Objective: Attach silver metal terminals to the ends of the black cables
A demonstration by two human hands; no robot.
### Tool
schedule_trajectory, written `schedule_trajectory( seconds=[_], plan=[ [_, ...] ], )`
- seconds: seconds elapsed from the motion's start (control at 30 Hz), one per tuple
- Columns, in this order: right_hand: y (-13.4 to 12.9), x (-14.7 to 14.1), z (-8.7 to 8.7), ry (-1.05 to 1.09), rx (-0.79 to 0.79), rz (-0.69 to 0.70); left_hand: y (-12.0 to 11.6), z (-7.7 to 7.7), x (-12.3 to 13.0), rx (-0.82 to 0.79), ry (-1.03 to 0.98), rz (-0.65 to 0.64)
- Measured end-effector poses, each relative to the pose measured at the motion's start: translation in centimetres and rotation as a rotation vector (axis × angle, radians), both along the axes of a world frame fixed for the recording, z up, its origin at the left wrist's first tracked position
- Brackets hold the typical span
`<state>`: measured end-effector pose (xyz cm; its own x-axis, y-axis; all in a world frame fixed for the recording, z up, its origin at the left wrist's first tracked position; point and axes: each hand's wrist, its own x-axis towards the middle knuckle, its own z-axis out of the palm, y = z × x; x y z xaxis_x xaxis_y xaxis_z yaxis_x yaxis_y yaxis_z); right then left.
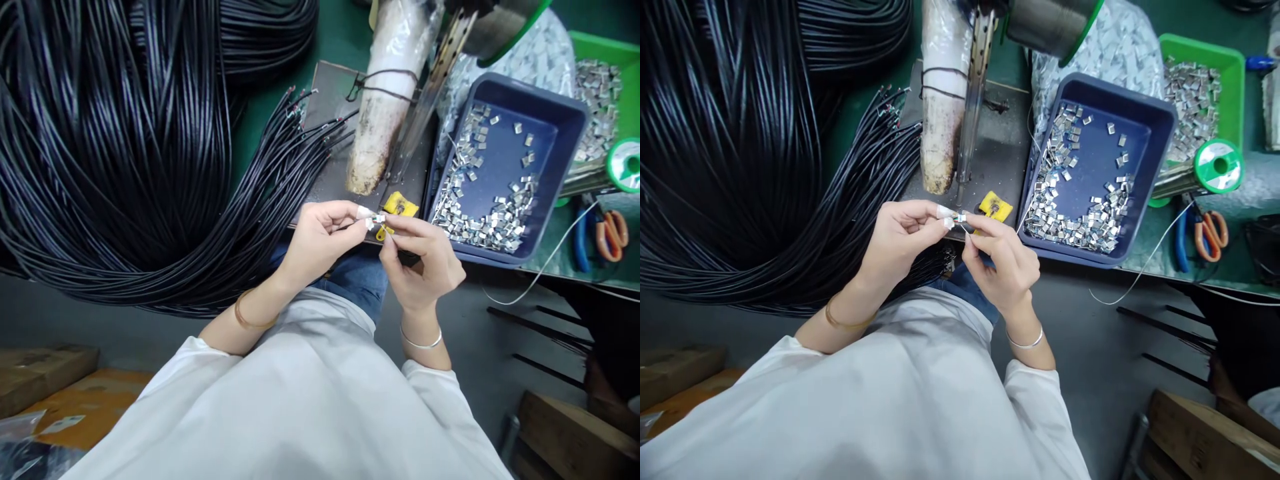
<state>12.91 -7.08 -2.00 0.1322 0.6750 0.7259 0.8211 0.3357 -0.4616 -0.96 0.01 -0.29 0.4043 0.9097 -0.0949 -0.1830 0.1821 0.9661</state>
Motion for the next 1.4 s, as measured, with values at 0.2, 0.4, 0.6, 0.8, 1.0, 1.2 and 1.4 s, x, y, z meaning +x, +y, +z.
schedule_trajectory(
  seconds=[0.2,0.4,0.6,0.8,1.0,1.2,1.4],
  plan=[
    [0.4,-0.2,-0.2,0.101,-0.043,-0.031,0.1,0.0,0.1,-0.029,0.052,-0.018],
    [0.8,-0.1,0.0,0.119,-0.043,0.002,0.2,-0.3,0.2,0.009,0.064,0.003],
    [1.2,-0.2,0.2,0.105,-0.007,0.012,0.3,0.0,0.2,0.096,0.074,0.032],
    [1.0,-0.4,0.3,0.122,0.002,0.017,0.3,0.2,0.2,0.138,0.073,0.036],
    [1.0,-0.3,0.3,0.126,-0.019,0.010,0.3,0.0,0.1,0.149,0.108,0.014],
    [1.1,-0.4,0.7,0.106,0.000,-0.017,0.2,0.1,0.2,0.211,0.123,0.044],
    [0.8,-0.6,0.7,0.134,-0.011,0.026,0.3,0.3,0.0,0.129,0.095,0.017]
  ],
)
